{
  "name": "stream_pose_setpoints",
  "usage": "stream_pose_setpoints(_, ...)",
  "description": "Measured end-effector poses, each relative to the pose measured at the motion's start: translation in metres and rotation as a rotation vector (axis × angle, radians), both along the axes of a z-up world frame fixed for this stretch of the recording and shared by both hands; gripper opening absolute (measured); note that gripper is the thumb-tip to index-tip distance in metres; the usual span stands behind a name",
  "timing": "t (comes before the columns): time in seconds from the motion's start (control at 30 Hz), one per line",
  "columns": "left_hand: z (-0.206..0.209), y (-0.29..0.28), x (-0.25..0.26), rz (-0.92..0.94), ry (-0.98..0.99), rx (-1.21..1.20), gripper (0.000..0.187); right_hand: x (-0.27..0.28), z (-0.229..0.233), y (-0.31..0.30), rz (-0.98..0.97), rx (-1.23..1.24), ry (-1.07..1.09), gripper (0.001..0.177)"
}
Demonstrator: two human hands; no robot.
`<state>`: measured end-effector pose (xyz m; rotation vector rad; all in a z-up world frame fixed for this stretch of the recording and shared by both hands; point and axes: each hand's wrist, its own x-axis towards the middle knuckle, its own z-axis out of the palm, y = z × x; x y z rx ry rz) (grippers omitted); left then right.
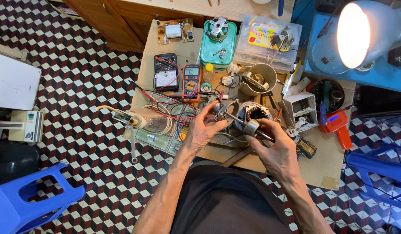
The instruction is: The person assembles and disassembles a small electric motor, inserting the rotor into the stator and testing the fit. They use a screwdriver to adjust components and apply lubricant from a bottle to the rotor shaft. The person repeatedly handles the motor parts and tools on a cluttered workbench.
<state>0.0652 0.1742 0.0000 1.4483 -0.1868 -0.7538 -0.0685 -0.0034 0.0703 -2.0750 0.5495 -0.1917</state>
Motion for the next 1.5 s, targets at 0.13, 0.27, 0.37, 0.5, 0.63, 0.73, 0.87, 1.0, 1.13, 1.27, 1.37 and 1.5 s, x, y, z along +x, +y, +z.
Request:
stream_pose_setpoints(0.13, -0.020, 0.006, 0.000, 0.024, 0.280, -0.018, 0.080, 0.013, 0.012, 0.000, -0.130, 0.156, 0.184, 0.046)
stream_pose_setpoints(0.27, -0.030, 0.001, -0.004, 0.146, 0.275, -0.329, 0.075, 0.025, 0.018, 0.007, -0.210, 0.257, 0.207, 0.044)
stream_pose_setpoints(0.37, -0.031, -0.008, -0.009, 0.252, 0.422, -0.493, 0.076, 0.027, 0.018, 0.013, -0.186, 0.234, 0.148, 0.043)
stream_pose_setpoints(0.5, -0.029, -0.011, -0.012, 0.257, 0.477, -0.558, 0.073, 0.025, 0.013, 0.011, -0.042, 0.086, 0.009, 0.051)
stream_pose_setpoints(0.63, -0.027, -0.010, -0.012, 0.187, 0.451, -0.606, 0.070, 0.023, 0.003, 0.002, -0.008, 0.102, 0.009, 0.053)
stream_pose_setpoints(0.73, -0.026, -0.014, -0.013, 0.119, 0.397, -0.579, 0.070, 0.023, -0.006, -0.004, -0.051, 0.278, 0.041, 0.047)
stream_pose_setpoints(0.87, -0.023, -0.020, -0.016, 0.111, 0.429, -0.603, 0.070, 0.026, -0.014, -0.007, -0.138, 0.484, 0.059, 0.040)
stream_pose_setpoints(1.0, -0.022, -0.019, -0.018, 0.103, 0.435, -0.601, 0.068, 0.026, -0.015, -0.004, -0.178, 0.531, 0.087, 0.040)
stream_pose_setpoints(1.13, -0.021, -0.016, -0.019, 0.108, 0.442, -0.557, 0.068, 0.027, -0.014, 0.000, -0.152, 0.521, 0.082, 0.041)
stream_pose_setpoints(1.27, -0.017, -0.017, -0.017, 0.118, 0.398, -0.485, 0.074, 0.027, -0.013, -0.001, -0.099, 0.466, 0.064, 0.045)
stream_pose_setpoints(1.37, -0.013, -0.016, -0.014, 0.091, 0.366, -0.440, 0.078, 0.030, -0.014, 0.001, -0.091, 0.472, 0.056, 0.046)
stream_pose_setpoints(1.5, -0.010, -0.016, -0.011, 0.101, 0.354, -0.420, 0.077, 0.034, -0.018, 0.002, -0.073, 0.456, 0.038, 0.048)
